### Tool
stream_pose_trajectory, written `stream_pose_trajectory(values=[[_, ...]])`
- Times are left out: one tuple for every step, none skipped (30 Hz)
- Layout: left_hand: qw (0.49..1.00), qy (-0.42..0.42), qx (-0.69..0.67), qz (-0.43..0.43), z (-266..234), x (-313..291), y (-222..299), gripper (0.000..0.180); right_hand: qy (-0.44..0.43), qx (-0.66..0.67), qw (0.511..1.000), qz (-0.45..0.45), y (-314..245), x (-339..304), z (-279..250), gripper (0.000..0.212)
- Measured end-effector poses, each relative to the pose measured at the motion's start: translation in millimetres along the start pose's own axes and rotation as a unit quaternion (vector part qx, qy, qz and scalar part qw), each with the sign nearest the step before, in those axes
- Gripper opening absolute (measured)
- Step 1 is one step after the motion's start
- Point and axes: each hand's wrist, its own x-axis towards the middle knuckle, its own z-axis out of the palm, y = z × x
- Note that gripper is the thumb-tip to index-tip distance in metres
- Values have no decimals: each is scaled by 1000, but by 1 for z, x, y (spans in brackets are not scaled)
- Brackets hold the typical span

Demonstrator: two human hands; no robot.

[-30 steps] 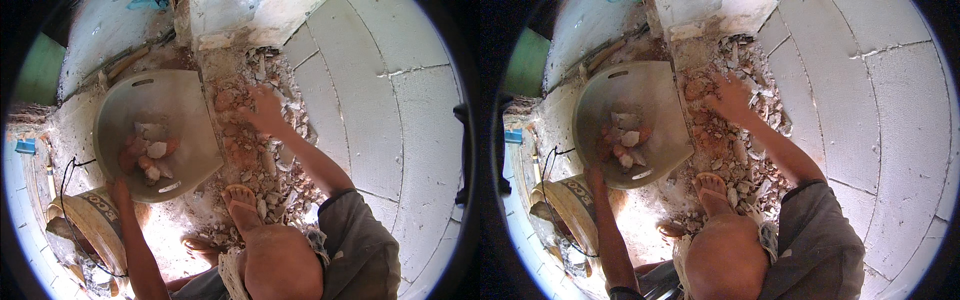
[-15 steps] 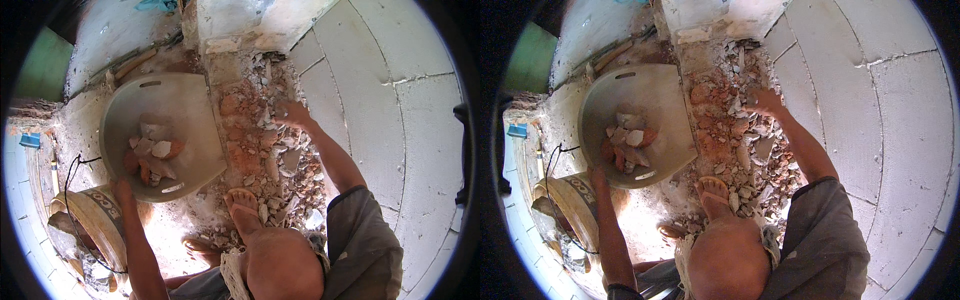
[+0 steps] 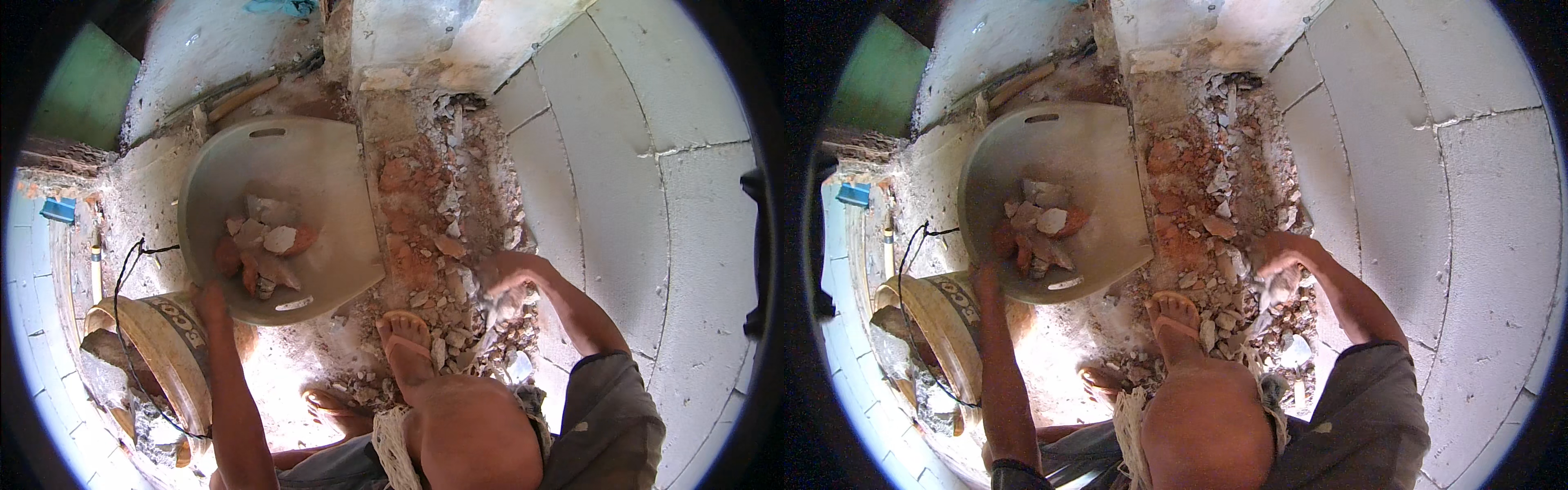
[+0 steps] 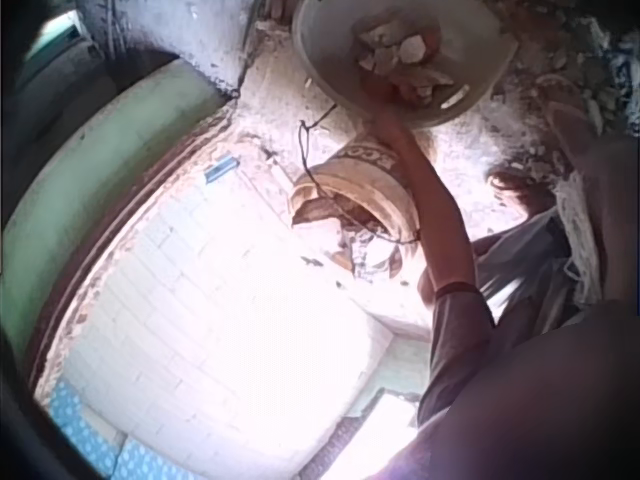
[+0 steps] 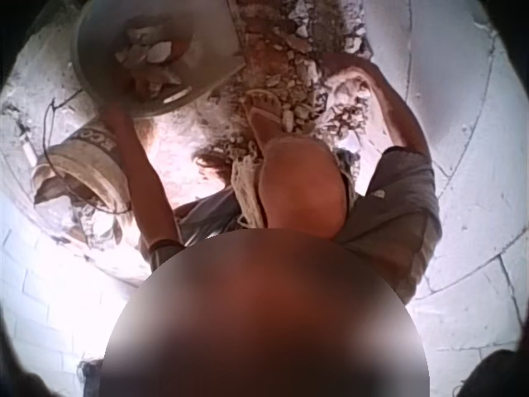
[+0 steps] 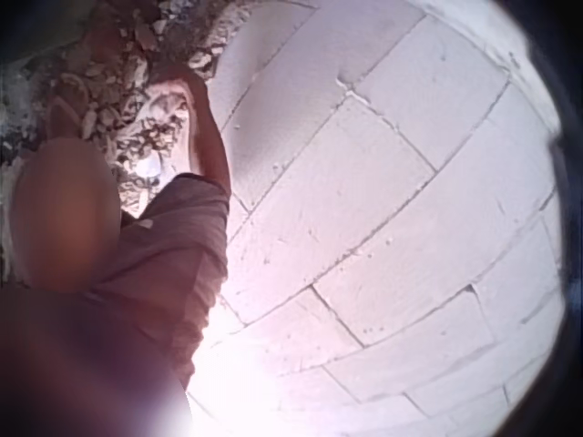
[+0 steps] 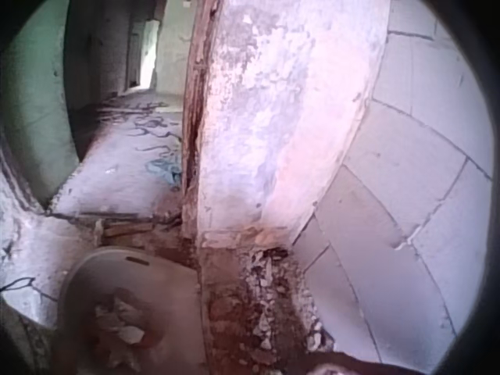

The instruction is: The person collects broken tiles and rubble from the floor using a trowel and places them into a plastic basin. They then transfer the debris from the basin into a bucket and repeat the process to clear the floor area.

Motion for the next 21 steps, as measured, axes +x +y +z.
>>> stream_pose_trajectory(values=[[1000, 8, 0, 9, 3, -2, 1, 42, -35, -8, 999, -11, -3, -10, -3, 75], [1000, 18, -14, -7, 5, -2, 1, 43, -94, -32, 995, 10, -6, -18, -6, 75], [1000, 25, -12, -9, 6, -2, 0, 44, -104, -38, 994, 27, -8, -21, -14, 75], [1000, 31, 3, 0, 7, -1, -2, 44, -130, -50, 988, 59, -10, -18, -27, 75], [997, 43, 62, -1, 6, 0, -3, 45, -144, -55, 985, 76, -15, -9, -41, 76], [989, 55, 135, 10, 5, 2, -4, 45, -40, -69, 995, 52, -21, 2, -54, 71], [975, 61, 212, 18, 4, 5, -5, 46, 89, -77, 993, -8, -25, 14, -69, 67], [976, 56, 210, 16, 3, 6, -5, 50, 204, -119, 972, 6, -40, 39, -81, 62], [975, 45, 218, 7, 0, 8, -5, 53, 304, -29, 946, -104, -48, 57, -94, 63], [969, 41, 243, 14, -1, 9, -3, 57, 322, -18, 936, -144, -65, 82, -111, 65], [979, 42, 200, -10, 0, 10, -2, 59, 394, -39, 894, -211, -75, 97, -115, 64], [983, 51, 175, -22, -1, 11, 1, 62, 442, -120, 868, -191, -91, 115, -118, 64], [984, 67, 164, -27, 1, 10, 4, 64, 516, -202, 808, -200, -102, 129, -122, 64], [989, 55, 129, -44, 2, 9, 7, 66, 486, -184, 834, -185, -108, 138, -121, 64], [991, 48, 110, -57, 2, 6, 10, 67, 474, -173, 844, -183, -112, 146, -118, 63], [992, 40, 105, -65, 2, 4, 13, 69, 452, -163, 860, -172, -111, 150, -114, 62], [991, 38, 96, -85, 2, 2, 16, 68, 455, -168, 857, -176, -106, 151, -107, 61], [989, 35, 99, -102, 2, 1, 18, 68, 448, -176, 860, -173, -98, 150, -98, 60], [989, 30, 112, -97, 2, 0, 18, 67, 426, -186, 872, -155, -87, 147, -89, 59], [989, 26, 108, -100, 1, 0, 17, 66, 412, -163, 880, -171, -76, 142, -79, 57], [990, 17, 112, -82, 0, 2, 16, 65, 385, -142, 896, -170, -63, 134, -68, 55]])
